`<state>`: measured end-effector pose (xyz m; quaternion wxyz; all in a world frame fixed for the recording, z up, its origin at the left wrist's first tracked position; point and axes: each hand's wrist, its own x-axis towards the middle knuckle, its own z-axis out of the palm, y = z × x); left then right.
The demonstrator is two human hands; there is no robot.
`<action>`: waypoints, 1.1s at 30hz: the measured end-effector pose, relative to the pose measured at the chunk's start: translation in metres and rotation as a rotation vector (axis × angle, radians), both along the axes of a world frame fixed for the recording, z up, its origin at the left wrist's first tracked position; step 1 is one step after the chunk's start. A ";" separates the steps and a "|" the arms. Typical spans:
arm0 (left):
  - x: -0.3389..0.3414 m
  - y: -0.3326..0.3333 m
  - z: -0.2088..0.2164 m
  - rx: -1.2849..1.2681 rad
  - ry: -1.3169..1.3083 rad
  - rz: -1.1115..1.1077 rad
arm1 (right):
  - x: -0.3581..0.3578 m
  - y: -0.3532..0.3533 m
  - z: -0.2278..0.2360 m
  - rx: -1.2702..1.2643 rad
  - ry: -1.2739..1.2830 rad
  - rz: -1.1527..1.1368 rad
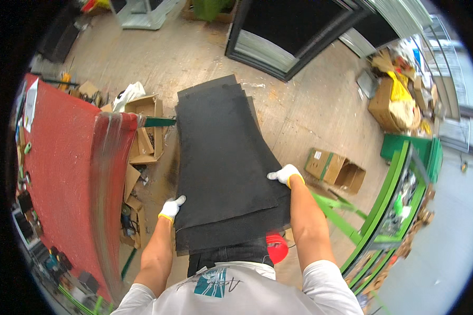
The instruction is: The person retrieves several black rubber mats from a stack, places them on the floor, and uses a tape measure to measure their dimensions. The person repeatedly measures the mats and adjusts their positions.
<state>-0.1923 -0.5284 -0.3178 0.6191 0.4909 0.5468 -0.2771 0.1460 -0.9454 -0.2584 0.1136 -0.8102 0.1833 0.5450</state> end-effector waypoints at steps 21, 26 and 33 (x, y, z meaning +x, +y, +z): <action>-0.278 0.044 -0.052 0.084 0.043 -0.514 | -0.511 -0.057 -0.096 0.155 -0.076 -0.485; -0.356 0.063 -0.109 0.051 0.068 -0.555 | -0.600 -0.043 -0.145 0.147 -0.031 -0.579; -0.431 0.071 -0.173 0.275 0.023 -0.934 | -0.701 -0.023 -0.204 0.127 -0.108 -0.417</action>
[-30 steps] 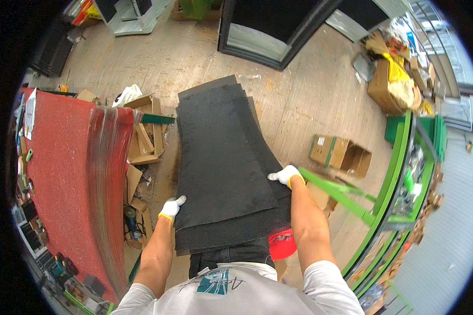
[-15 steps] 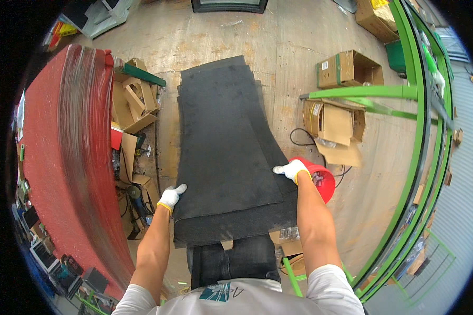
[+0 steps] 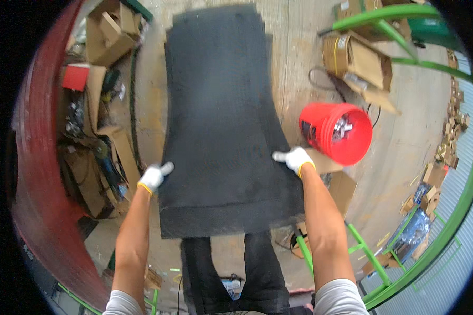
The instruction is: The person retrieves several black rubber mats from a stack, places them on the floor, and uses a tape measure to measure their dimensions. The person repeatedly measures the mats and adjusts their positions.
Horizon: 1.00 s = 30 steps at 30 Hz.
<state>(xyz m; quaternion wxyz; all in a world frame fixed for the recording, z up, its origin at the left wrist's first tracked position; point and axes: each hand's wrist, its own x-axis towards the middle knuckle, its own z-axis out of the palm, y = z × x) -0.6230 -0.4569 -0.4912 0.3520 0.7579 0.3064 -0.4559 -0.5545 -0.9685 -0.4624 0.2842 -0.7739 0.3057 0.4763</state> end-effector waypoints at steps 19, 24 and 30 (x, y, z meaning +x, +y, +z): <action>-0.288 0.084 -0.164 0.364 -0.143 -0.027 | -0.177 0.038 -0.199 -0.267 -0.544 0.130; -0.311 -0.038 -0.076 -0.109 -0.225 -0.303 | -0.256 0.109 -0.169 0.431 -0.379 -1.380; -0.279 -0.240 0.104 -0.875 0.648 1.512 | -0.246 0.171 -0.094 0.640 -0.302 -1.986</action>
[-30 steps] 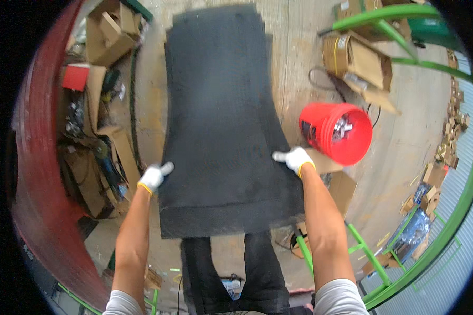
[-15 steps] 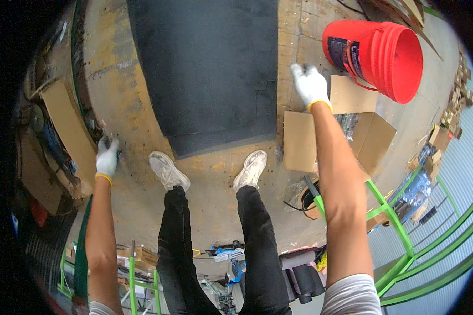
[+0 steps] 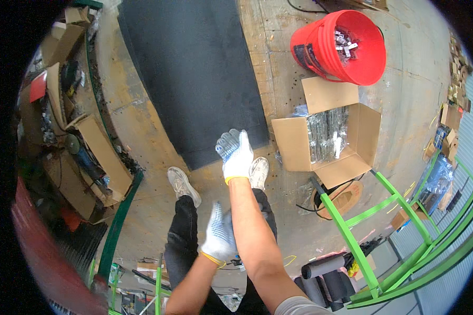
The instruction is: The person retrieves several black rubber mats from a stack, places them on the floor, and uses a tape measure to measure their dimensions. The person repeatedly measures the mats and adjusts their positions.
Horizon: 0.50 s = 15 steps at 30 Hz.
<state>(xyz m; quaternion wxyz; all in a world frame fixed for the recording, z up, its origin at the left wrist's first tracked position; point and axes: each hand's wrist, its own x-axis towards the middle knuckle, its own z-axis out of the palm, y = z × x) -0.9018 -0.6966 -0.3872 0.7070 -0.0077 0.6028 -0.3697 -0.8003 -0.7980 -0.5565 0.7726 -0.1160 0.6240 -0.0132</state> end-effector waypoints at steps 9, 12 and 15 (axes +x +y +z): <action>0.108 0.039 -0.012 0.292 -0.327 -0.014 | 0.080 -0.061 0.181 -0.245 -0.731 -0.314; 0.100 0.116 -0.025 0.525 -0.340 -0.290 | 0.076 -0.079 0.287 -0.520 -0.827 -0.129; 0.088 0.166 -0.021 0.636 -0.333 -0.524 | 0.087 -0.076 0.363 -0.581 -0.932 0.043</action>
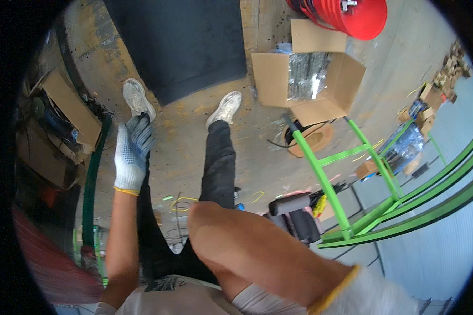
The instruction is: The person retrieves several black rubber mats from a stack, places them on the floor, and uses a tape measure to measure their dimensions. The person repeatedly measures the mats and adjusts their positions.
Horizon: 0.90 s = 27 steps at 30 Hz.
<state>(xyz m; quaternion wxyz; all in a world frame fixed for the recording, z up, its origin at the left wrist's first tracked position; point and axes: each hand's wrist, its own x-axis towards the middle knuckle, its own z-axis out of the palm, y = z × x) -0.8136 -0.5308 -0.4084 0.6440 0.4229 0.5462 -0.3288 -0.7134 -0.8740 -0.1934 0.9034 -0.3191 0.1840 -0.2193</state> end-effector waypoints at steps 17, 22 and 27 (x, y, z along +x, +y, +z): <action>-0.033 0.002 0.024 0.096 -0.121 -0.168 | -0.020 0.008 0.025 0.175 -0.281 0.284; -0.063 0.013 0.006 0.099 -0.018 -0.259 | -0.117 0.061 -0.130 0.610 0.254 0.136; -0.090 0.030 -0.011 0.136 0.060 -0.340 | -0.251 0.140 -0.269 -0.488 1.189 0.556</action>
